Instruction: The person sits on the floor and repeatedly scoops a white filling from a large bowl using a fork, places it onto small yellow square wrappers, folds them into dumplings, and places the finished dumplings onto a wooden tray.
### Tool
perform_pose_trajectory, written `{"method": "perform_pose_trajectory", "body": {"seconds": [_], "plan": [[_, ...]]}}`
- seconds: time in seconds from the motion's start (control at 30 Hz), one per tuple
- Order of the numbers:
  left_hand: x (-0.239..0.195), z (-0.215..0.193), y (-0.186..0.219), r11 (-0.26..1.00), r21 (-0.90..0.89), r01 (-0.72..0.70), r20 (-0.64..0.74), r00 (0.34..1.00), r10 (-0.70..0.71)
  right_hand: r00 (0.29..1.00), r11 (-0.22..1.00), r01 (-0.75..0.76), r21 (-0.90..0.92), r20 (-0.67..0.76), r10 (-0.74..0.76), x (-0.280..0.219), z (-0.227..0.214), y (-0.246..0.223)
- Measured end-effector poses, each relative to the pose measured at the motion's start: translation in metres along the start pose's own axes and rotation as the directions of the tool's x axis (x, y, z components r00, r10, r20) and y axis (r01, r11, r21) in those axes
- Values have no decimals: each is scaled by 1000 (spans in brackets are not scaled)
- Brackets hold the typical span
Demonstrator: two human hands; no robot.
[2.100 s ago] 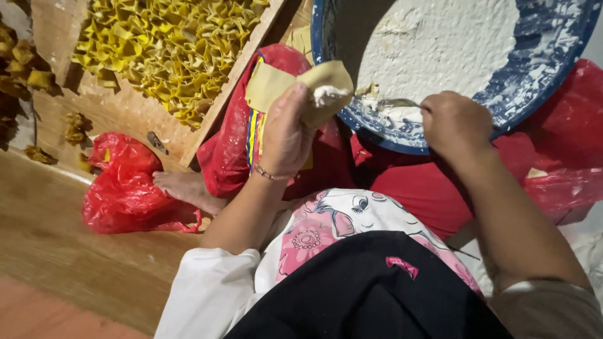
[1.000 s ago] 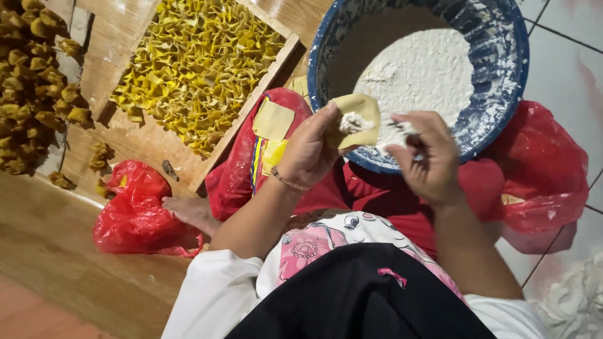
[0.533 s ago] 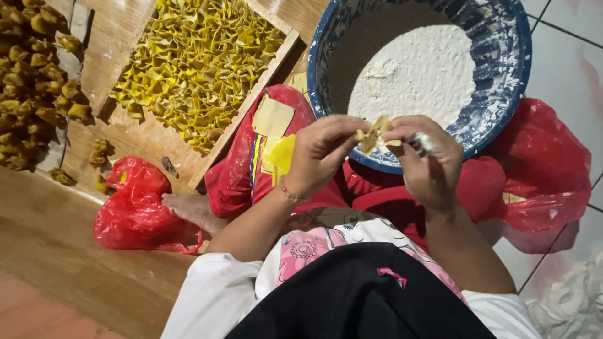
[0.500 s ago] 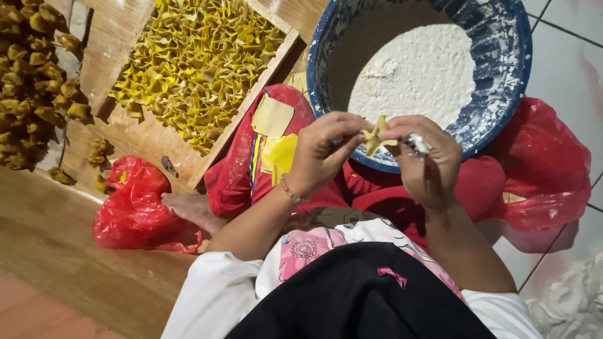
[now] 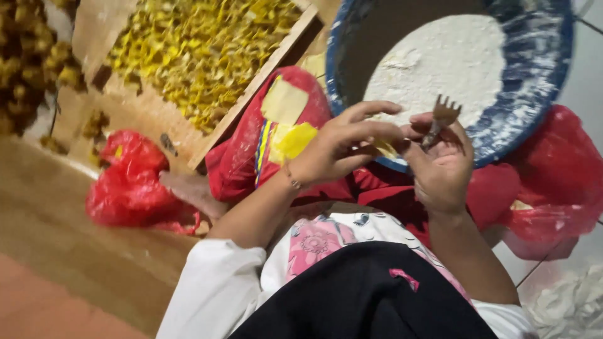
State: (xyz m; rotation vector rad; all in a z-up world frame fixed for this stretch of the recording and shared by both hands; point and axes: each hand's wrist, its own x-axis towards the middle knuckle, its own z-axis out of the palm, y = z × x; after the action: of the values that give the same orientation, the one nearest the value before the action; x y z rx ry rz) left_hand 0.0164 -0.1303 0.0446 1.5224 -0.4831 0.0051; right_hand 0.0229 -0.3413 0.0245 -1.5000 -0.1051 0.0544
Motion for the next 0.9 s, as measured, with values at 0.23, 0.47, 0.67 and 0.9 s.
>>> {"method": "perform_pose_trajectory", "body": {"seconds": [0.23,0.47,0.67,0.9], "plan": [[-41,-45,-12,996,87,14,-74,997,-7,997,989,-79,-127,13,81,-6,8,5],[-181,-175,-57,690,495,528,-674,735,-79,949,948,-293,-121,-159,273,2,-8,21],[-286,-257,-153,211,459,863,-872,483,-79,959,934,-279,-225,-121,257,1,-4,35],[-278,-265,-195,52,381,923,-899,383,-215,966,913,-255,-319,-115,230,2,-1,33]]}}
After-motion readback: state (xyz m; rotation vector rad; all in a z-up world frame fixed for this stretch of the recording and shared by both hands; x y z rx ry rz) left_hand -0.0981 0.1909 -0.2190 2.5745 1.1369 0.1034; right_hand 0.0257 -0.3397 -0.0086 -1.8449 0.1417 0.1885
